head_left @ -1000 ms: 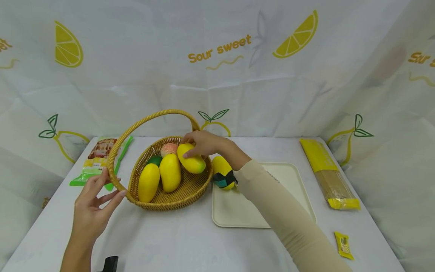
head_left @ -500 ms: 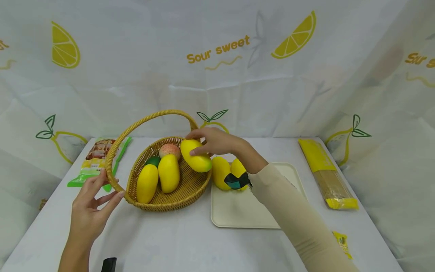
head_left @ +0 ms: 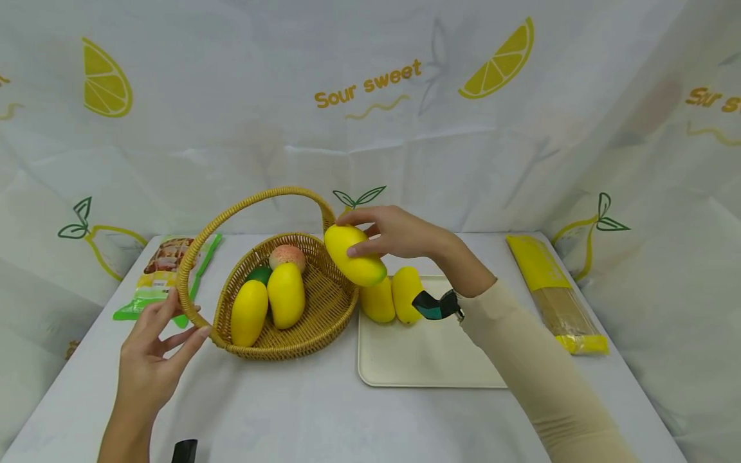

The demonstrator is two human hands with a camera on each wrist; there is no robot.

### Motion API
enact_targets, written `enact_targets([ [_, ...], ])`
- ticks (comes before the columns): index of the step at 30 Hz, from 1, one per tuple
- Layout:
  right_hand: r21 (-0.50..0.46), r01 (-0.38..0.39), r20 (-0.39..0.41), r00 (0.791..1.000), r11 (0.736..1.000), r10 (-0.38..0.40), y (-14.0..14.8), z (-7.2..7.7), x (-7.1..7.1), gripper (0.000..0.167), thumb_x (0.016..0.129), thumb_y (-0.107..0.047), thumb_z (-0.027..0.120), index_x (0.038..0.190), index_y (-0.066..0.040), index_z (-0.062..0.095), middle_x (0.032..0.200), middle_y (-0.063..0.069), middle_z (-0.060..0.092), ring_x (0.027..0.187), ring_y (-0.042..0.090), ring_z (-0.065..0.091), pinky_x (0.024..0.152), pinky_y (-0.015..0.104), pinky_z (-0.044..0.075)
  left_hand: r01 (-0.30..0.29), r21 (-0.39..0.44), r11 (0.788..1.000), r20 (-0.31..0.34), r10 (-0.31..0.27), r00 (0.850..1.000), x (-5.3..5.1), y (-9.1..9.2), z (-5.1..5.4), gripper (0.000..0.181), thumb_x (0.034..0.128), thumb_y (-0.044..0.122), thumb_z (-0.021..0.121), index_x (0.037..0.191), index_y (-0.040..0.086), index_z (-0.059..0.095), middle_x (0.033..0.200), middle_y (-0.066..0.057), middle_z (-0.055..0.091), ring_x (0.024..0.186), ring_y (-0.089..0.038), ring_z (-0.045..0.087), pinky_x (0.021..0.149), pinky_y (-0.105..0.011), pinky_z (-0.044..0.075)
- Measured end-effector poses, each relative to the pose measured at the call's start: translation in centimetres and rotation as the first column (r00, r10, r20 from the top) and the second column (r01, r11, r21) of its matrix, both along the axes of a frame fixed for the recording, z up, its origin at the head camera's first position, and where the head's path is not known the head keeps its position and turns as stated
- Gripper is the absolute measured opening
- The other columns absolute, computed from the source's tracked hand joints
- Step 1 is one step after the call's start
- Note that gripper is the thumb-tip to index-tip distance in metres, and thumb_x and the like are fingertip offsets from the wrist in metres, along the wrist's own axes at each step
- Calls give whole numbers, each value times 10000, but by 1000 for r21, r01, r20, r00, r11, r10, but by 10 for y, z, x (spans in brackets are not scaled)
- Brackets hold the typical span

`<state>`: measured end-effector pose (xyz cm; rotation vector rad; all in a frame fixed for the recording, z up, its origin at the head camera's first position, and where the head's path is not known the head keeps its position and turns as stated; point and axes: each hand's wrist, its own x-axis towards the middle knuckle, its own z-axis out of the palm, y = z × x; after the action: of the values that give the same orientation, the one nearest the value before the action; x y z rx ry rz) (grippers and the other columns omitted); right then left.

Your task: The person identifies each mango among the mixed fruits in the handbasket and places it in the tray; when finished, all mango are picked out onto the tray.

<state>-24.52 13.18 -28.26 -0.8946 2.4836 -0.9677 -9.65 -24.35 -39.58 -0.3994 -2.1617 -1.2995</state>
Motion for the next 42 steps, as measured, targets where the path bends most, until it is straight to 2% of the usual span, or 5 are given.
enact_targets([
  [11, -67, 87, -28, 996, 994, -89, 37, 15, 7, 549, 943, -284, 749, 1455, -227, 560, 1516, -6, 550, 1306, 303, 621, 1086, 456, 567, -10, -1, 1000, 6, 10, 1000, 0, 0, 0, 882, 741, -288, 711, 1517, 8, 413, 1225, 192, 548, 1110, 13, 572, 844, -55, 557],
  [16, -100, 158, -15, 987, 982, -161, 58, 19, 8, 550, 940, -257, 753, 1454, -244, 556, 1495, -21, 552, 1266, 279, 642, 979, 425, 621, -35, -9, 999, 24, 35, 999, 0, 0, 1, 887, 742, -289, 710, 1519, 24, 419, 1217, 201, 546, 1113, 20, 572, 838, -43, 551],
  [26, -151, 268, -18, 962, 952, -273, 91, 21, 14, 550, 964, -208, 722, 1478, -190, 529, 1474, 19, 561, 1224, 258, 652, 934, 310, 632, -31, -19, 999, 22, 31, 999, 0, 0, 2, 887, 743, -289, 708, 1522, 19, 413, 1198, 206, 540, 1111, 28, 575, 836, -46, 554],
  [35, -173, 319, -16, 945, 932, -326, 117, 2, 26, 574, 975, -192, 706, 1505, -134, 493, 1501, 74, 533, 1265, 319, 636, 862, 177, 608, -27, -13, 1000, 16, 27, 1000, 1, 1, 2, 872, 753, -280, 708, 1519, 15, 414, 1205, 203, 543, 1112, 23, 571, 844, -46, 551],
  [42, -197, 317, 7, 947, 928, -322, 131, -21, 32, 585, 1007, -220, 661, 1535, -97, 440, 1535, 137, 498, 1311, 379, 598, 870, 180, 616, -20, -5, 1000, 11, 20, 1000, 0, 0, 0, 877, 746, -281, 714, 1517, 12, 415, 1211, 194, 548, 1112, 18, 572, 845, -50, 553],
])
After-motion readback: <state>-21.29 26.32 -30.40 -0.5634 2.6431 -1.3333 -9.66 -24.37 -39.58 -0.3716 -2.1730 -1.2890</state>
